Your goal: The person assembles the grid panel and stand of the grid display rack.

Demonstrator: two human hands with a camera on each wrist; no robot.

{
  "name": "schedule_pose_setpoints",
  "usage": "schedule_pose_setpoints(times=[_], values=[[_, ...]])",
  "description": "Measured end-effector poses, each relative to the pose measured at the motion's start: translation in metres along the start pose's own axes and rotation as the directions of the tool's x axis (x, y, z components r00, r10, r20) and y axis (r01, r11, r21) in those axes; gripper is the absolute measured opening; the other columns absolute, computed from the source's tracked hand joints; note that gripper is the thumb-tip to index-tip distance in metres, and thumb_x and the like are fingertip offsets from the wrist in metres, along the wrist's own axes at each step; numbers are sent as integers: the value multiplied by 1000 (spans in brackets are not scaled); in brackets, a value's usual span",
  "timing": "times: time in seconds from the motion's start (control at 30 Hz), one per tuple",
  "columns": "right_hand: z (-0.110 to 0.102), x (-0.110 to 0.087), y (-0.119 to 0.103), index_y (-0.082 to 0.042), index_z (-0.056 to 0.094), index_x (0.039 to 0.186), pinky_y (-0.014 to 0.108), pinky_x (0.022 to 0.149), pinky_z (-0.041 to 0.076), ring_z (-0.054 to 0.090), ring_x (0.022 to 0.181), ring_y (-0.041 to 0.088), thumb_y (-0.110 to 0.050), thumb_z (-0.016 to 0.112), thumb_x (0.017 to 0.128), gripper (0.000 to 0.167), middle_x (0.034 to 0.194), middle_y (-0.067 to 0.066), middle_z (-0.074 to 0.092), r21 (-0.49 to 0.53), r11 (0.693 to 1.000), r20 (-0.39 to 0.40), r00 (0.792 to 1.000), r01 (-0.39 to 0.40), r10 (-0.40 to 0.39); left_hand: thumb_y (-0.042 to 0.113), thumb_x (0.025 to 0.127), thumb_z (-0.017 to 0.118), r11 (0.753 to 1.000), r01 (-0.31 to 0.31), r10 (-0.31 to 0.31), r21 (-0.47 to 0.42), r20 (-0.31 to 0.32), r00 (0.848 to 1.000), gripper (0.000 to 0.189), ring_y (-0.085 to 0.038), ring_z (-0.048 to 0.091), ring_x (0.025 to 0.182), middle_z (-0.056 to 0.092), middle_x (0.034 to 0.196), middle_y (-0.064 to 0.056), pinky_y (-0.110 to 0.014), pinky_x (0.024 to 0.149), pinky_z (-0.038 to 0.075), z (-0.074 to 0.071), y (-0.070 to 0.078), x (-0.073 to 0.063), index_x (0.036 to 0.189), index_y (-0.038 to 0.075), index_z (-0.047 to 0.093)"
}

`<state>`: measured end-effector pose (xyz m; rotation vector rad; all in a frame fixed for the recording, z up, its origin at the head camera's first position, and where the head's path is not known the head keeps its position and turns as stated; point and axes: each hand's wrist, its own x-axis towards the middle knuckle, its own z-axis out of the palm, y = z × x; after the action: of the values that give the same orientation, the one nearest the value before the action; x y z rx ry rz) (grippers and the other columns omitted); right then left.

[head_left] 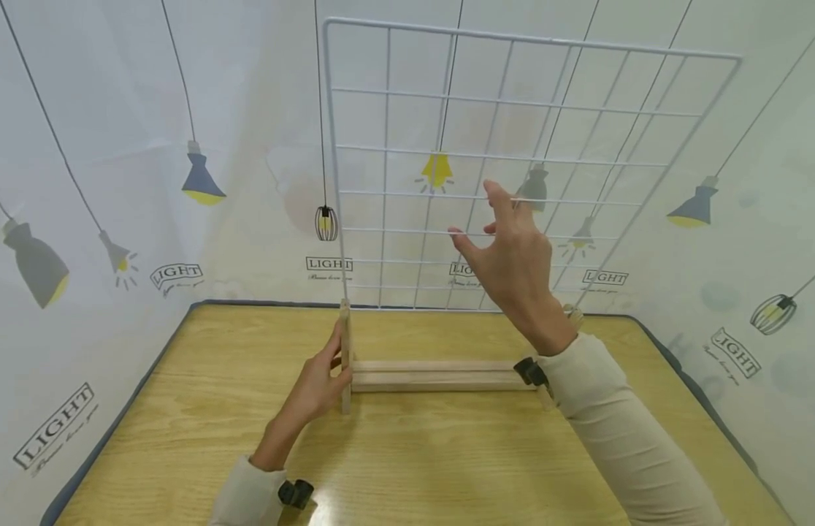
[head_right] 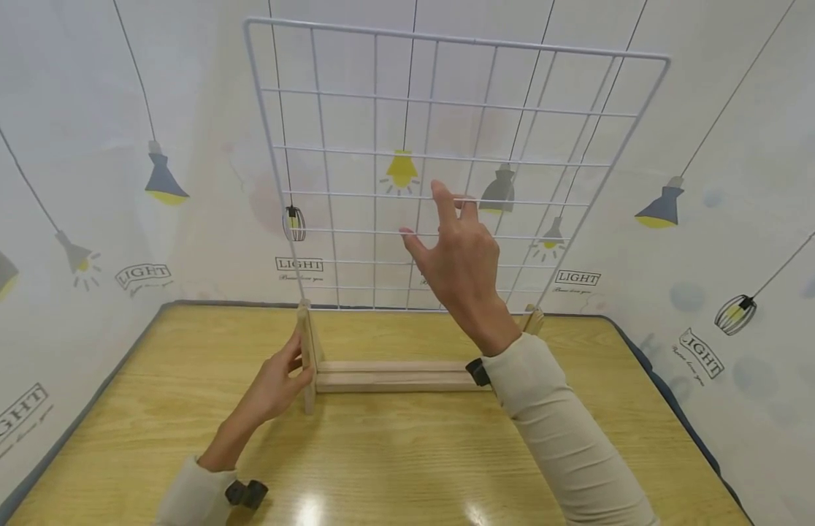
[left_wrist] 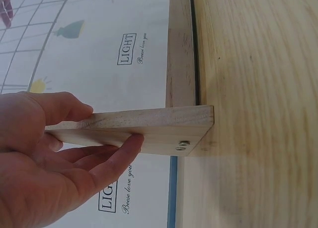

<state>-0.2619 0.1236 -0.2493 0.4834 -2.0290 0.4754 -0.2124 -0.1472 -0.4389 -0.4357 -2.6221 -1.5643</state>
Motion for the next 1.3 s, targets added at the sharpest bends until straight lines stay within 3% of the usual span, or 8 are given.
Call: schedule_pose_setpoints(times=[0.13,0.37,0.63,1.3], values=[[1,-1,0,-5,51,137,28,43,33,69,74,28,-35,80,83,69,104,21,64,1,1000,10,1000,-5,5,-4,96,51,1000,0,0,1,0,1000,80,-52,48,127,30,153,-33,-53,91,55,1,-1,0,159,7,4],[2,-3,1,-5,51,138,30,42,35,68,73,28,-35,80,84,69,99,22,64,-6,1000,39,999,-14,15,-3,94,50,997,-68,69,23,-26,997,81,-56,52,121,34,149,-38,-54,85,57,0,1,-3,159,8,3],[5,-5,2,-5,51,137,32,41,38,68,72,28,-35,81,83,69,96,22,63,-9,1000,47,999,-24,24,-4,96,51,1000,-15,15,-6,-1,1000,78,-51,48,128,32,153,-33,-52,94,54,0,1,-1,159,6,6],[14,-10,5,-6,53,136,37,40,43,69,70,28,-36,82,81,69,102,22,65,-29,998,74,996,-48,50,-4,96,51,1000,11,-12,-21,-2,1000,80,-52,49,127,31,154,-31,-52,88,56,0,2,0,159,10,4]])
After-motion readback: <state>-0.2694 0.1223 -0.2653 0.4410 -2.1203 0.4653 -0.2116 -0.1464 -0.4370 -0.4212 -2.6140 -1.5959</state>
